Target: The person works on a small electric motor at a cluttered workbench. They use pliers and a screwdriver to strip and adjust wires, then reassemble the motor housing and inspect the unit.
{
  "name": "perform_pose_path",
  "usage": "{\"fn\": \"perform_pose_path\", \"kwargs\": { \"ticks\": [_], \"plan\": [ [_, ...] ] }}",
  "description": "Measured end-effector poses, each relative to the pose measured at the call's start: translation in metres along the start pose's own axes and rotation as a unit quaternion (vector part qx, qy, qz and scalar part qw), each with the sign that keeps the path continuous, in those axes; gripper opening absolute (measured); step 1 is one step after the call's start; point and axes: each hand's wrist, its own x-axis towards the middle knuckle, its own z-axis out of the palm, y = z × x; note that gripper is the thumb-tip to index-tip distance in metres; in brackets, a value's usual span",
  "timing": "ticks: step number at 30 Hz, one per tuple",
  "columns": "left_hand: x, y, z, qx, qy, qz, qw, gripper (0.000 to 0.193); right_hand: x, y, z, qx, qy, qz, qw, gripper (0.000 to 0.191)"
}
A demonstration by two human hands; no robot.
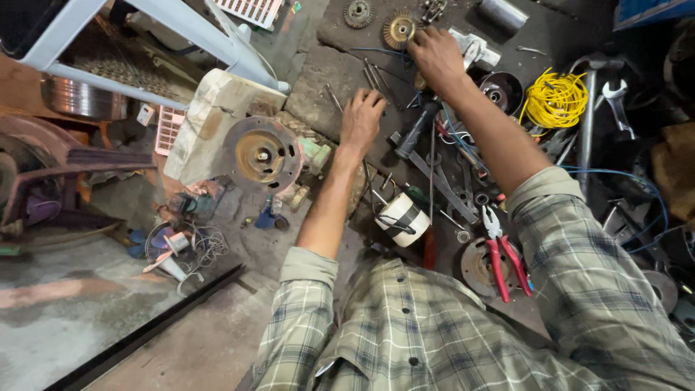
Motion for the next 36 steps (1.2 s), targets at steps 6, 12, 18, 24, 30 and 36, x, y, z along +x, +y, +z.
{"fn": "perform_pose_path", "kwargs": {
  "ticks": [6, 12, 18, 24, 30, 36],
  "plan": [
    [0.0, 0.001, -0.009, 0.078, -0.028, 0.037, 0.996, 0.033, 0.004, -0.004, -0.001, 0.031, 0.047, 0.031, 0.998, 0.015],
    [-0.005, 0.006, 0.001, 0.103, -0.008, 0.043, 0.994, 0.036, -0.039, -0.008, -0.017, 0.408, 0.064, 0.216, 0.885, 0.013],
    [-0.002, 0.011, 0.002, 0.108, 0.021, 0.029, 0.993, 0.032, -0.093, -0.041, -0.035, 0.469, 0.046, 0.269, 0.84, 0.017],
    [-0.015, 0.048, -0.016, -0.136, 0.109, -0.017, 0.985, 0.034, -0.112, -0.068, -0.059, 0.528, 0.089, 0.306, 0.787, 0.015],
    [-0.045, 0.094, -0.06, -0.258, 0.16, -0.052, 0.951, 0.015, -0.131, -0.084, -0.103, 0.514, 0.098, 0.22, 0.823, 0.017],
    [-0.065, 0.11, -0.088, -0.345, 0.11, -0.023, 0.932, 0.016, -0.146, -0.1, -0.129, 0.463, 0.06, 0.224, 0.855, 0.025]
  ]
}}
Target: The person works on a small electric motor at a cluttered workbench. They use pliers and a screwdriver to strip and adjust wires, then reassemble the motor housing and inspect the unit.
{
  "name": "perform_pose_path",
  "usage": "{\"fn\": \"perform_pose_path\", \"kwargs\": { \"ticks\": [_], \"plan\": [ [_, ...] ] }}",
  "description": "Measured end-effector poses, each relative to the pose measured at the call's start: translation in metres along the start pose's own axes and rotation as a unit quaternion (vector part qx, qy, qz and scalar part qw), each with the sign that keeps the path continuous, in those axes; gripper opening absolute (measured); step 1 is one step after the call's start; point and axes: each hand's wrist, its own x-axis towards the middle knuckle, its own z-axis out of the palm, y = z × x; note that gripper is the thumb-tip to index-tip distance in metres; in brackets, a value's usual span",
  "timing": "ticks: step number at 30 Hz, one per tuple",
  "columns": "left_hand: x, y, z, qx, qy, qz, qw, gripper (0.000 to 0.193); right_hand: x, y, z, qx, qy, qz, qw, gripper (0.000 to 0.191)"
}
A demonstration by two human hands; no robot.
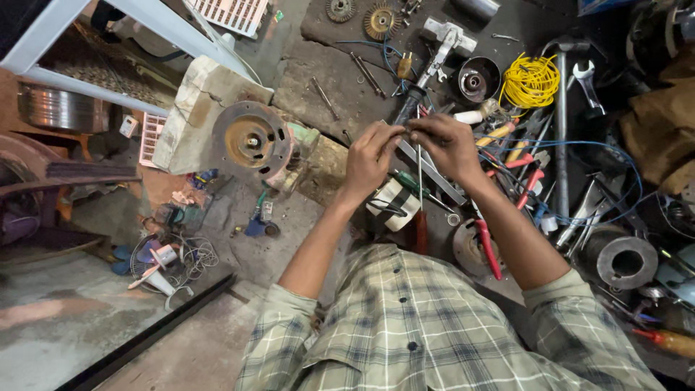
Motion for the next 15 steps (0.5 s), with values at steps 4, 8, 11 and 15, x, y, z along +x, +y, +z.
{"fn": "perform_pose_path", "kwargs": {
  "ticks": [4, 8, 11, 15],
  "plan": [
    [-0.009, 0.003, 0.0, -0.042, -0.003, -0.005, 0.999, 0.016, -0.014, -0.005, 0.001, 0.007, 0.01, -0.015, 1.0, 0.025],
    [-0.013, 0.0, -0.004, -0.001, -0.017, 0.043, 0.999, 0.016, -0.024, -0.009, 0.002, 0.032, 0.009, 0.036, 0.999, 0.021],
    [-0.018, 0.002, -0.008, 0.014, -0.033, 0.064, 0.997, 0.016, -0.03, -0.015, 0.002, -0.011, 0.004, -0.008, 1.0, 0.019],
    [-0.024, 0.003, -0.01, -0.017, -0.06, 0.024, 0.998, 0.015, -0.036, -0.021, 0.003, -0.075, -0.009, -0.033, 0.997, 0.018]
  ]
}}
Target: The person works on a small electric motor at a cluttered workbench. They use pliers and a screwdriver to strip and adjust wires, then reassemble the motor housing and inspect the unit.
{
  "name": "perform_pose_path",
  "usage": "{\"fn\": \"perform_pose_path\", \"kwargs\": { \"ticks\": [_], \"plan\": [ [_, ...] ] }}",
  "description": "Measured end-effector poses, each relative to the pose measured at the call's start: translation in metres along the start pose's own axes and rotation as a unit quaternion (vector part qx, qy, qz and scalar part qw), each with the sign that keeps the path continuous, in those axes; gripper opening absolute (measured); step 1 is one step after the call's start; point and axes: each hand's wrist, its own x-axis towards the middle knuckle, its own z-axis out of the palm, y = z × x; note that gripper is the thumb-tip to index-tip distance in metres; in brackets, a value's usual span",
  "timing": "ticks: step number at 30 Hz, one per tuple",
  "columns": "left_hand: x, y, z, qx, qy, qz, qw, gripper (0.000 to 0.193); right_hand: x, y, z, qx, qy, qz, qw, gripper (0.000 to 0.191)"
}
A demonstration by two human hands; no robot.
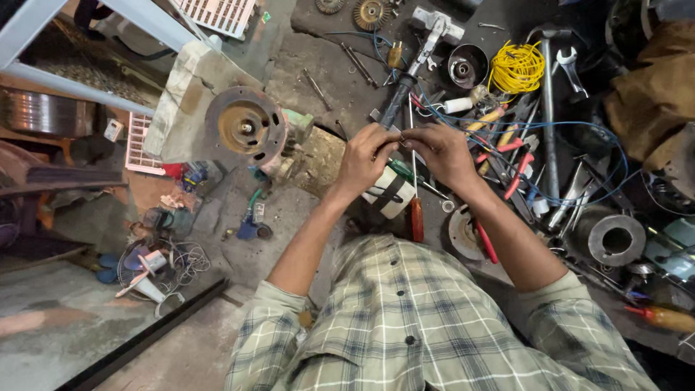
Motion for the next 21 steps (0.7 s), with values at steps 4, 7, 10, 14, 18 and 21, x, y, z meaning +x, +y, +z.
{"fn": "perform_pose_path", "kwargs": {
  "ticks": [4, 7, 10, 14, 18, 21],
  "plan": [
    [-0.008, 0.0, 0.003, -0.027, 0.008, -0.004, 1.0, 0.013, -0.005, -0.007, 0.004, 0.062, -0.017, 0.043, 0.997, 0.017],
    [-0.014, -0.003, 0.007, -0.068, 0.001, -0.067, 0.995, 0.017, -0.008, -0.01, 0.006, 0.034, -0.019, -0.014, 0.999, 0.016],
    [-0.019, -0.012, 0.006, -0.052, -0.04, -0.068, 0.995, 0.023, -0.009, -0.011, 0.007, -0.001, -0.01, -0.05, 0.999, 0.015],
    [-0.025, -0.028, -0.002, 0.04, -0.127, -0.006, 0.991, 0.022, -0.012, -0.01, 0.007, -0.002, -0.016, -0.053, 0.998, 0.014],
    [-0.029, -0.03, -0.001, 0.069, -0.143, -0.026, 0.987, 0.017, -0.018, -0.008, 0.009, -0.005, -0.03, -0.035, 0.999, 0.013],
    [-0.028, -0.023, -0.001, 0.071, -0.121, -0.005, 0.99, 0.013, -0.02, -0.004, 0.01, 0.007, -0.038, -0.026, 0.999, 0.013]
  ]
}}
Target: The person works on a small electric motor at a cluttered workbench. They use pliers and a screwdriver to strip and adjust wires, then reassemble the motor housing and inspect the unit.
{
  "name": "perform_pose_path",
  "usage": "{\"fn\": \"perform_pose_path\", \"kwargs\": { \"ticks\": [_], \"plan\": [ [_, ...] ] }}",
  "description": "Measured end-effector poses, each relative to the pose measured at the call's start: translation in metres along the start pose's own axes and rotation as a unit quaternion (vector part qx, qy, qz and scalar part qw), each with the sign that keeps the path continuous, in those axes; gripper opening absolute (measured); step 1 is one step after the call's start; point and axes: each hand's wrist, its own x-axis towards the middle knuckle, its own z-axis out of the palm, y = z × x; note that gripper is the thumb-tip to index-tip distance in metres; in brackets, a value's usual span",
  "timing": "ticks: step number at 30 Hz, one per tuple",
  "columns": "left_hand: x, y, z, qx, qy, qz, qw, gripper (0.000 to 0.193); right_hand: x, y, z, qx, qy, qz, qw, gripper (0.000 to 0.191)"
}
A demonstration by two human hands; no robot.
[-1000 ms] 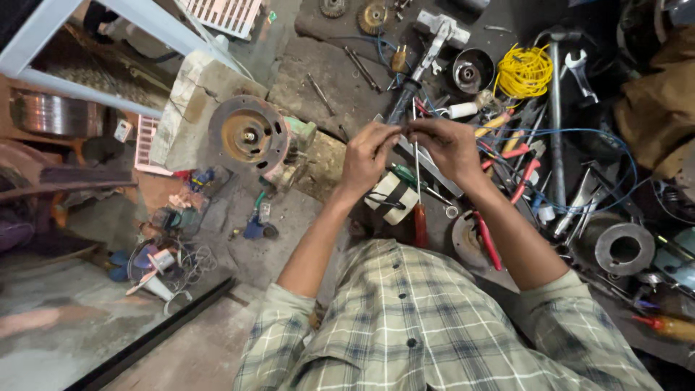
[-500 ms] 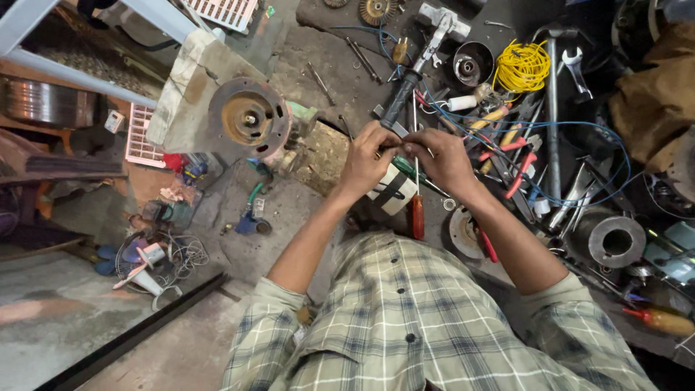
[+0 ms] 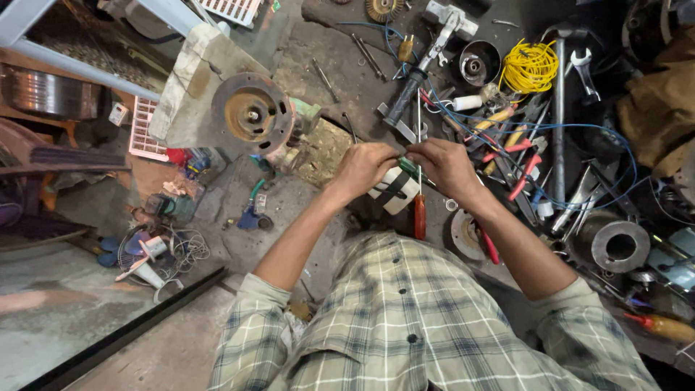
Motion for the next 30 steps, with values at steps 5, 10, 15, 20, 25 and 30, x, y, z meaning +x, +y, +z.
{"fn": "perform_pose_path", "kwargs": {
  "ticks": [5, 10, 15, 20, 25, 30],
  "plan": [
    [0.006, 0.012, -0.004, 0.05, 0.015, 0.025, 0.998, 0.02, 0.0, 0.003, 0.0, -0.035, -0.022, 0.011, 0.999, 0.012],
    [0.013, 0.013, -0.002, 0.041, -0.01, -0.023, 0.999, 0.02, 0.004, -0.001, -0.003, -0.008, 0.009, -0.013, 1.0, 0.015],
    [0.015, 0.001, -0.003, 0.016, -0.034, 0.034, 0.999, 0.013, 0.009, 0.0, -0.011, -0.03, 0.019, -0.07, 0.997, 0.015],
    [0.017, -0.007, -0.006, 0.027, -0.024, 0.075, 0.997, 0.017, 0.007, 0.003, -0.007, -0.064, 0.004, -0.064, 0.996, 0.017],
    [0.012, -0.002, -0.002, 0.047, -0.036, 0.05, 0.997, 0.014, 0.0, 0.003, 0.0, -0.064, -0.009, -0.051, 0.997, 0.015],
    [0.006, -0.001, 0.003, 0.091, -0.04, 0.075, 0.992, 0.014, -0.007, 0.008, 0.01, -0.062, -0.026, -0.031, 0.997, 0.014]
  ]
}}
